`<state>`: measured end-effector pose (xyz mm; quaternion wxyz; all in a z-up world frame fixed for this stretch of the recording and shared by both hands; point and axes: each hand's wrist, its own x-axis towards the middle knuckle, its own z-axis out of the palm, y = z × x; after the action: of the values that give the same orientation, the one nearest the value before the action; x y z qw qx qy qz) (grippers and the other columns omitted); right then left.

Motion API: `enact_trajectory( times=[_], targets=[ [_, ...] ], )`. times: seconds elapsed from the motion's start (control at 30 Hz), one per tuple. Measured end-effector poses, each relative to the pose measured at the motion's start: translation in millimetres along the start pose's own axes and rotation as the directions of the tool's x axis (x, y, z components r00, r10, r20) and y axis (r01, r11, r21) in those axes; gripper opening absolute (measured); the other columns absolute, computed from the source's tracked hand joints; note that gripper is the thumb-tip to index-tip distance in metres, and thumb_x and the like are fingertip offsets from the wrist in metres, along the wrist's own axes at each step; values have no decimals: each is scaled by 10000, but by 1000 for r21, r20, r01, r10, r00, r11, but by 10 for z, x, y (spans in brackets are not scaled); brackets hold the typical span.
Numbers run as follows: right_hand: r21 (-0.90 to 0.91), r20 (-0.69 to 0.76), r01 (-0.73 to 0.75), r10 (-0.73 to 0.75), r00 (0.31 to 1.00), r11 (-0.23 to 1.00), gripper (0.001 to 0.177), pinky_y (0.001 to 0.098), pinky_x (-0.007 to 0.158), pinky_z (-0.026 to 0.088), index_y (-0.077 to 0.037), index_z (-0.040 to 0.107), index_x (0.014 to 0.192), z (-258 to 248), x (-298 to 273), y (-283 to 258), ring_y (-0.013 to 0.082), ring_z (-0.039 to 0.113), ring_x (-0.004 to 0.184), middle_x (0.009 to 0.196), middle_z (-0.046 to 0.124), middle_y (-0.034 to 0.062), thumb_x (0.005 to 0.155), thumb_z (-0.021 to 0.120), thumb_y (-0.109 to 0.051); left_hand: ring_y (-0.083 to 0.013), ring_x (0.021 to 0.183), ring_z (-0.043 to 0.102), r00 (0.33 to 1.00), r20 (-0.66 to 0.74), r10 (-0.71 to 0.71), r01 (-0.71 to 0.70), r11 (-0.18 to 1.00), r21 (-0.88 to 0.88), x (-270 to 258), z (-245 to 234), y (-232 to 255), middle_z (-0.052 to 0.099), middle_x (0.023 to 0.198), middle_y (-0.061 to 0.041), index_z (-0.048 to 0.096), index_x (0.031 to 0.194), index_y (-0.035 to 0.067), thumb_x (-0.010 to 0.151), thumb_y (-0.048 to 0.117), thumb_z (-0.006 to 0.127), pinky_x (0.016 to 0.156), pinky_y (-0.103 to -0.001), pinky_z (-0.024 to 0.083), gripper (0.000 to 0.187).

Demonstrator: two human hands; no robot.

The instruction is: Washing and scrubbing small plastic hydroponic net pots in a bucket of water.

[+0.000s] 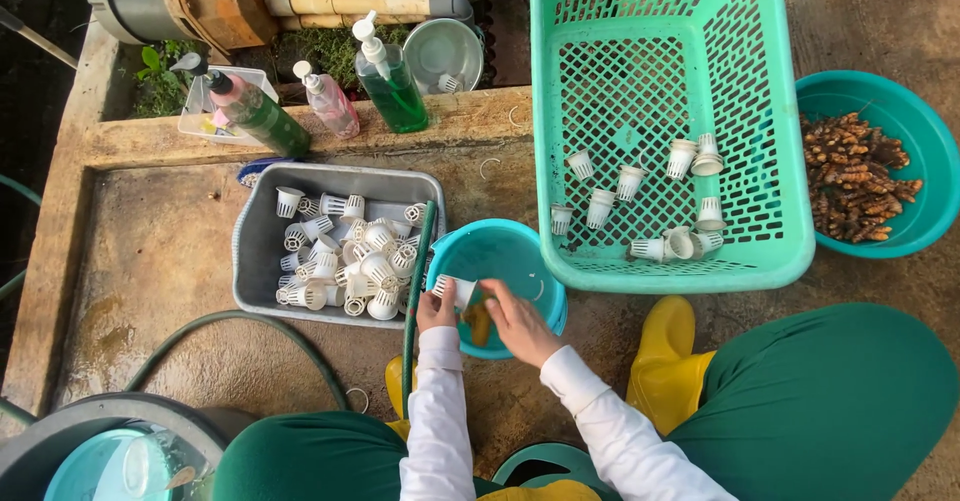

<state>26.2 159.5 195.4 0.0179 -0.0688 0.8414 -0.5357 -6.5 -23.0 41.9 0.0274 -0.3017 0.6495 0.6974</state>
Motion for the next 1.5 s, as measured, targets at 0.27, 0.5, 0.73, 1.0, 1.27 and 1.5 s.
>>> enact_trajectory(
  times=[0.27, 0.5, 0.73, 1.0, 1.27, 1.5],
  targets=[
    [-736, 62, 23, 34, 997, 677, 391, 502, 829, 576, -34, 680, 1098, 13, 131, 656, 453, 671, 1046, 1294, 638, 280, 711, 661, 20, -84, 677, 593, 992, -76, 103, -103, 995, 13, -14, -68, 295, 689, 864, -31, 645, 1040, 25, 888, 453, 765, 553, -251, 481, 470],
    [-637, 275, -36, 270, 923, 770, 41, 462, 756, 584, -53, 764, 837, -83, 243, 800, 370, 719, 877, 898, 740, 199, 797, 764, -45, -80, 715, 617, 986, -146, 82, -91, 994, -58, -75, -144, 584, 693, 890, -24, 641, 1056, 69, 912, 433, 747, 564, -242, 516, 405],
    [-471, 152, -52, 139, 979, 881, 32, 431, 799, 578, -111, 790, 792, -808, 2013, 642, 314, 732, 885, 943, 762, 169, 791, 761, -125, -113, 698, 624, 970, -238, 52, -112, 963, -246, 29, -202, 609, 686, 873, -33, 628, 1042, 74, 932, 404, 739, 539, -279, 536, 365],
    [-427, -47, 192, -233, 971, 884, 851, 441, 1006, 488, 61, 266, 1559, -1259, 2665, -85, 426, 615, 1171, 1364, 554, 338, 919, 770, -183, -94, 726, 628, 963, -268, -11, -92, 926, -367, 99, -115, 573, 700, 898, 1, 665, 1067, 124, 922, 390, 718, 548, -269, 541, 307],
    [375, -98, -173, 224, 970, 911, 285, 243, 613, 540, -23, 682, 1152, -835, 2016, 218, 105, 684, 708, 933, 715, 57, 1043, 608, -275, -107, 748, 664, 971, -192, -146, 21, 845, -534, 53, 66, 567, 718, 923, -1, 669, 1063, 109, 920, 386, 725, 572, -298, 563, 317],
    [11, 124, -352, 348, 929, 936, 311, 242, 518, 412, -73, 740, 733, -654, 1723, 489, 80, 536, 568, 636, 663, -3, 889, 775, -339, -105, 752, 647, 975, -165, -150, 35, 835, -550, 85, 183, 551, 704, 938, -25, 668, 1067, 110, 932, 381, 735, 572, -287, 549, 310]
  ],
)
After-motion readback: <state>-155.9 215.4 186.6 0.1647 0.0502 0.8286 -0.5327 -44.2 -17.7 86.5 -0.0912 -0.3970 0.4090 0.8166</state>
